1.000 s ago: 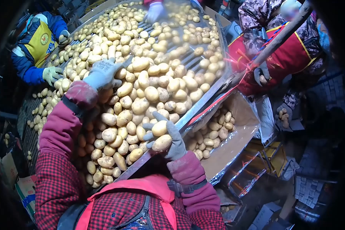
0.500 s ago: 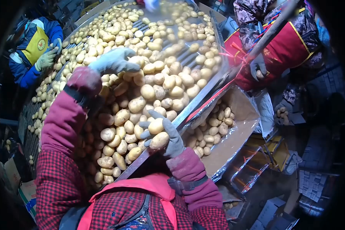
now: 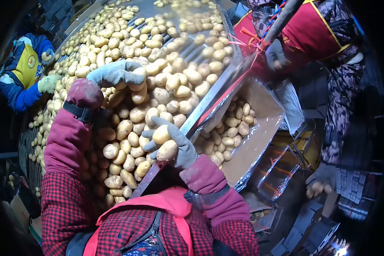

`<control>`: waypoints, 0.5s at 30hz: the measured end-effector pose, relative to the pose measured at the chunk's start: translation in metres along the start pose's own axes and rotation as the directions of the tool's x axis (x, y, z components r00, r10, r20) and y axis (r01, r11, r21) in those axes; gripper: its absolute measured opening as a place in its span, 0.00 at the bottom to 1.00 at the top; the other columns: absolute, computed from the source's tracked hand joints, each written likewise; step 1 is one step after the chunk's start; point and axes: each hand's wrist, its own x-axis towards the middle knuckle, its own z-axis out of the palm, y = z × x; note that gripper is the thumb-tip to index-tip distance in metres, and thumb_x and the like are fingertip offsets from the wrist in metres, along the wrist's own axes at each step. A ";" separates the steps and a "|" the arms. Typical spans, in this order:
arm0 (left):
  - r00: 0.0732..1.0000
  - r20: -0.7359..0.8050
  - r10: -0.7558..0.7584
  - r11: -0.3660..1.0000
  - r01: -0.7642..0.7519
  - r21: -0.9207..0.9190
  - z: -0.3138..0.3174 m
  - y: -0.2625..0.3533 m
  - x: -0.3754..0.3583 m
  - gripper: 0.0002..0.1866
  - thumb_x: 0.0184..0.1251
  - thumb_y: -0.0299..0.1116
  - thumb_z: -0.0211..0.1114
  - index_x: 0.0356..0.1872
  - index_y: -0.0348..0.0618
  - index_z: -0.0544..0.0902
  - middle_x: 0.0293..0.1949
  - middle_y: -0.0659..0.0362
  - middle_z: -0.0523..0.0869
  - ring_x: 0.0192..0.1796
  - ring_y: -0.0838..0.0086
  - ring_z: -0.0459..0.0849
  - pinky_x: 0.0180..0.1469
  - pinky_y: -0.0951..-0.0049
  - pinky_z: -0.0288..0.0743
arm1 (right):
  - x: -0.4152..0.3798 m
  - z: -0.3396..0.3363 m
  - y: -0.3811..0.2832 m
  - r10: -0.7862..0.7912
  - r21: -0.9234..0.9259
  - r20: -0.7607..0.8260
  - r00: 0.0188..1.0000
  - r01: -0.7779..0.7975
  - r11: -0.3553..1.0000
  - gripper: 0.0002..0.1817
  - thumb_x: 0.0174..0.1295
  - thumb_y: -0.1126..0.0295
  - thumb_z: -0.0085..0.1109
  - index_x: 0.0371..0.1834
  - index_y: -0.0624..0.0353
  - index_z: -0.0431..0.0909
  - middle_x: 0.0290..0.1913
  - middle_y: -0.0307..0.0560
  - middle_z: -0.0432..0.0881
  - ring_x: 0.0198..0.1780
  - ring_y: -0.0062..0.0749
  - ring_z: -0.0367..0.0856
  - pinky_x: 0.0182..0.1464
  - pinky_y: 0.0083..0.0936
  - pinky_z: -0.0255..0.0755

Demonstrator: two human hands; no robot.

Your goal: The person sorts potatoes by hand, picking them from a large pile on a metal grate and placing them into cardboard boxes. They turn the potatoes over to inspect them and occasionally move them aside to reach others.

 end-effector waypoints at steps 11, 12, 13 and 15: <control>0.967 -0.204 0.156 0.972 -0.187 -0.143 0.057 -0.017 -0.033 0.11 0.73 0.40 0.71 0.39 0.42 0.86 0.35 0.61 0.87 0.36 0.77 0.82 0.41 0.73 0.74 | -0.022 0.008 -0.001 -0.147 0.211 -0.099 0.984 0.165 0.963 0.40 0.76 0.41 0.57 0.85 0.46 0.60 0.67 0.60 0.80 0.52 0.44 0.89 0.48 0.39 0.87; 0.955 -0.268 0.123 0.954 -0.189 -0.234 0.077 -0.009 -0.040 0.12 0.73 0.41 0.71 0.43 0.42 0.87 0.38 0.61 0.88 0.37 0.78 0.83 0.40 0.74 0.75 | -0.030 0.000 0.000 -0.181 0.265 -0.128 0.975 0.210 0.941 0.40 0.77 0.41 0.57 0.85 0.46 0.60 0.68 0.60 0.80 0.53 0.44 0.88 0.48 0.39 0.87; 0.940 -0.332 0.085 0.926 -0.198 -0.322 0.097 0.001 -0.045 0.14 0.73 0.41 0.71 0.47 0.41 0.88 0.40 0.61 0.89 0.37 0.79 0.83 0.40 0.75 0.75 | -0.040 -0.010 0.001 -0.211 0.314 -0.158 0.965 0.252 0.915 0.40 0.77 0.41 0.57 0.85 0.46 0.59 0.69 0.61 0.79 0.55 0.45 0.87 0.48 0.40 0.87; 0.987 -0.158 0.034 0.918 -0.093 -0.386 0.137 0.017 -0.046 0.24 0.73 0.43 0.72 0.64 0.40 0.83 0.51 0.58 0.91 0.49 0.77 0.87 0.47 0.73 0.80 | -0.060 -0.028 0.006 -0.465 -0.356 -0.223 0.857 0.372 0.857 0.39 0.79 0.43 0.54 0.86 0.50 0.59 0.72 0.60 0.77 0.65 0.49 0.83 0.61 0.46 0.84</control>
